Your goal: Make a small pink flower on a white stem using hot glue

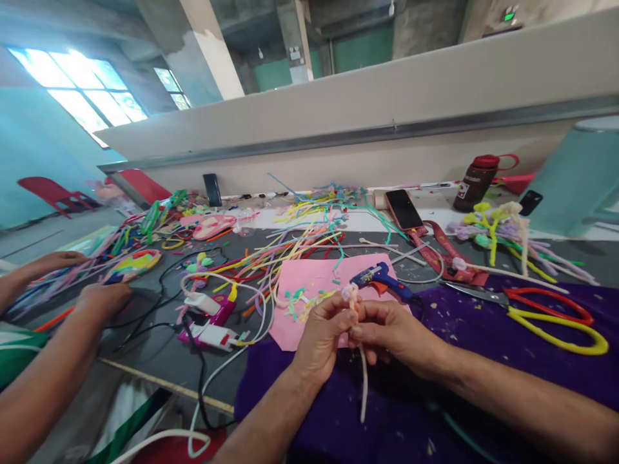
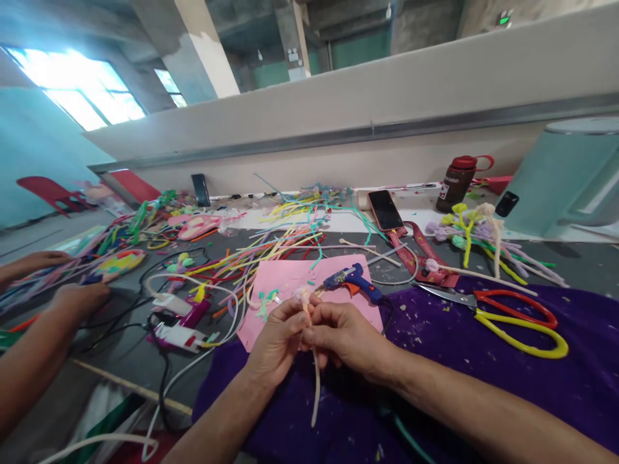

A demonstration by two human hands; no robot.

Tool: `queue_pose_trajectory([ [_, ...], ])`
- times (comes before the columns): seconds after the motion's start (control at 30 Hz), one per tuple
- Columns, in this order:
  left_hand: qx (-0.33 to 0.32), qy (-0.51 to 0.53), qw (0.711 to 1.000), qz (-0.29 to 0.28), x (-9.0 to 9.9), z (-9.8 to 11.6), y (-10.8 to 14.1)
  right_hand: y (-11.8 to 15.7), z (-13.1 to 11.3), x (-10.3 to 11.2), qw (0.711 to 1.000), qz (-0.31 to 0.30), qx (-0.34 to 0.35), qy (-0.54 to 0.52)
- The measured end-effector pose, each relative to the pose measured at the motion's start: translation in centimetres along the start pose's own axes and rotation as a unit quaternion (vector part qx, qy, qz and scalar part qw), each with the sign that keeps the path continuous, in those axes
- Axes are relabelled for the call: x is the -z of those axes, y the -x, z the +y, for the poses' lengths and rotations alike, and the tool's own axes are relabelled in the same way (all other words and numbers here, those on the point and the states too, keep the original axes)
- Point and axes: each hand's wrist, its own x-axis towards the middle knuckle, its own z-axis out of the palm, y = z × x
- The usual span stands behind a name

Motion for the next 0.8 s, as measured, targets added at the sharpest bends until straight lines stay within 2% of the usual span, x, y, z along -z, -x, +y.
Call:
queue_pose_trajectory([
  [0.17, -0.003, -0.004, 0.999, -0.044, -0.15, 0.3, -0.06, -0.21, 0.12, 0.42, 1.0, 0.01, -0.015, 0.023],
  [0.53, 0.014, -0.009, 1.0, -0.01, 0.44, -0.04, -0.34, -0.57, 0.83, 1.04, 0.999, -0.017, -0.022, 0.027],
  [0.73, 0.025, -0.008, 0.999, -0.045, 0.42, 0.35, -0.17, -0.53, 0.61, 0.97, 0.999, -0.034, -0.037, -0.001],
  [0.8, 0.024, -0.013, 0.999, -0.035, 0.41, 0.36, -0.17, -0.51, 0.62, 0.96, 0.998, -0.038, -0.042, 0.008],
])
